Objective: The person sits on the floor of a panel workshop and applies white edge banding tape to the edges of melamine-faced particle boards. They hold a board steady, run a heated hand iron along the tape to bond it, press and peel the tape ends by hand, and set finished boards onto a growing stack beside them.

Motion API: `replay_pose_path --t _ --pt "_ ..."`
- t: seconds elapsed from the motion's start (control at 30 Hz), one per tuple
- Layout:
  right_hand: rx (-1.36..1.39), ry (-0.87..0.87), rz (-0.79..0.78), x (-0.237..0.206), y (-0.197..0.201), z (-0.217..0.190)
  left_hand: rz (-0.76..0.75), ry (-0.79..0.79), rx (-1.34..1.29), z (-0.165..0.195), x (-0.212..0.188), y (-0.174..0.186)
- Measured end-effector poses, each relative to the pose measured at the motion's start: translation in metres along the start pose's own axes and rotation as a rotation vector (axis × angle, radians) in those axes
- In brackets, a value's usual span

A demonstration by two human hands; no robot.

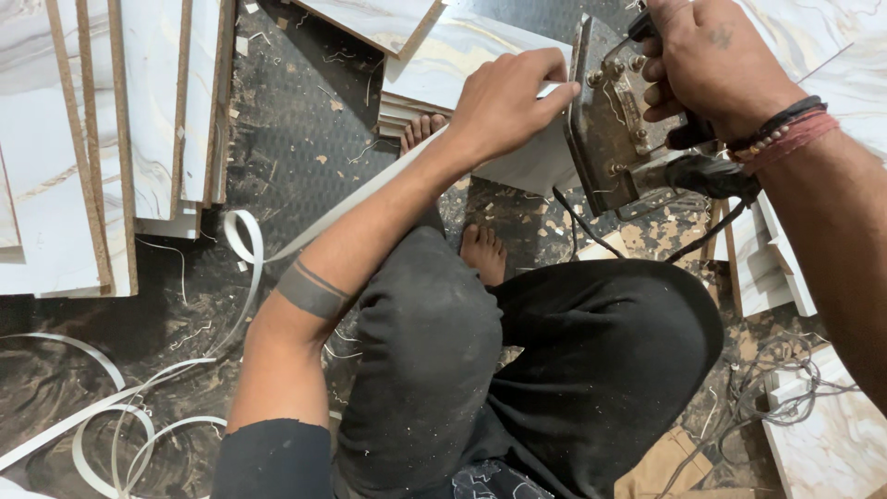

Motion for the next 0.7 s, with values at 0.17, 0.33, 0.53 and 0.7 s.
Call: replay_pose_path --t 0.17,0.33,0.53,0.7 --pt "-0.001 0.052 -0.002 0.0 0.001 -0.002 0.003 -0.069 -0.134 -0.022 -0.019 0.016" --pt "0.012 0.034 -0.019 0.001 0.001 -0.002 -0.077 -0.015 0.295 -0.071 -0.048 0.026" --pt "-0.017 0.034 -0.023 0.003 0.002 -0.009 -0.231 -0.259 0.017 -0.053 -0.016 -0.026" --pt "-0.087 0.031 -0.046 0.0 0.013 0.007 -0.334 -0.105 0.173 -0.04 0.002 -0.044"
Point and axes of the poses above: each hand's wrist, its own x-axis towards the middle knuckle, its own y-axis out of the back of the hand, z = x × y, the point moved 3 cm from there along x, towards the middle knuckle, and after that the axes turned 14 degrees about y, right-handed, at the moved point
